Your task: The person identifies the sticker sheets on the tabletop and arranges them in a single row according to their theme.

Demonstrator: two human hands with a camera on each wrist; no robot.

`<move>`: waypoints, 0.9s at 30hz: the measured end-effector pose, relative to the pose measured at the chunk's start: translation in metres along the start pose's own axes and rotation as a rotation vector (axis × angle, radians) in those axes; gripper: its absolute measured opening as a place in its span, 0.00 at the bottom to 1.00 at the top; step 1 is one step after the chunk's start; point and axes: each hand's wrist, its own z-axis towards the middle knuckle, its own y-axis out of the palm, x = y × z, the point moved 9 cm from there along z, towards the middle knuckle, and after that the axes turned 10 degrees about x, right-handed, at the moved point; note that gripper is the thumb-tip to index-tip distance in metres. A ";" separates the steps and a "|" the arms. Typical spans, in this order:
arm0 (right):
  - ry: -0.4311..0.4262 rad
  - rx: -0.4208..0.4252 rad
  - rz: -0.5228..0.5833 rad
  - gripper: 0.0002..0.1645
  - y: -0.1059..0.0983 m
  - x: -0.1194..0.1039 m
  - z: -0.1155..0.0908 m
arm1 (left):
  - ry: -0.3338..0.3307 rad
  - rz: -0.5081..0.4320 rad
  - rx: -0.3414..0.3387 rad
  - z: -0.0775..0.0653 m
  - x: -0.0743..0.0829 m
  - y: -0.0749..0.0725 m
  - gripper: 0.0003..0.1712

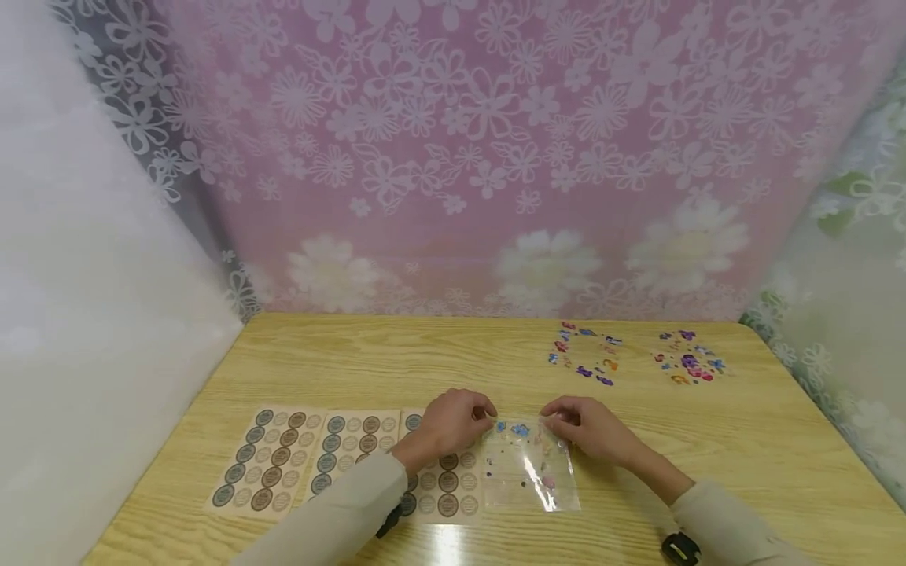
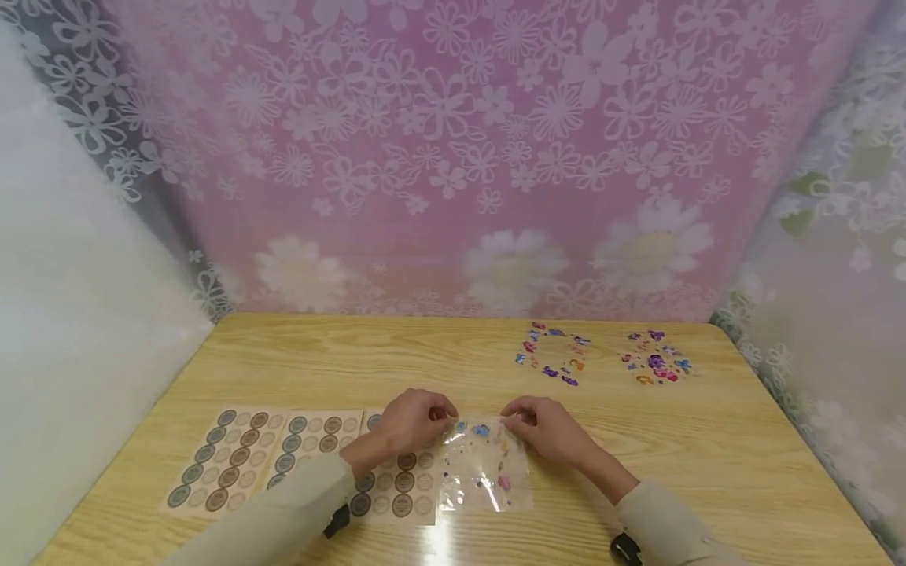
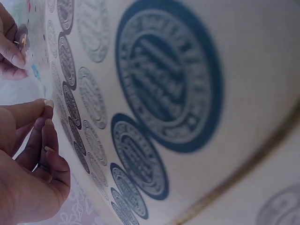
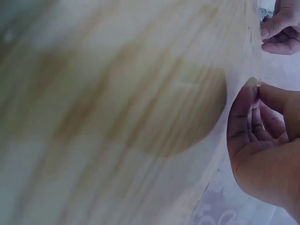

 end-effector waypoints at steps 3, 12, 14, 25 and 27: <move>0.003 0.008 -0.017 0.12 0.001 0.000 0.000 | 0.012 0.019 0.006 0.000 0.001 0.000 0.08; -0.036 0.002 -0.057 0.12 0.000 -0.007 0.000 | 0.053 0.086 0.018 0.000 0.004 -0.001 0.08; -0.039 -0.002 -0.071 0.11 0.001 -0.007 0.001 | 0.069 0.097 0.020 0.000 0.004 -0.001 0.07; -0.036 -0.003 -0.082 0.10 0.004 -0.006 0.002 | 0.194 0.210 0.036 0.003 0.011 0.001 0.06; -0.038 0.000 -0.080 0.10 0.004 -0.006 0.002 | 0.205 0.224 0.040 0.004 0.011 0.001 0.06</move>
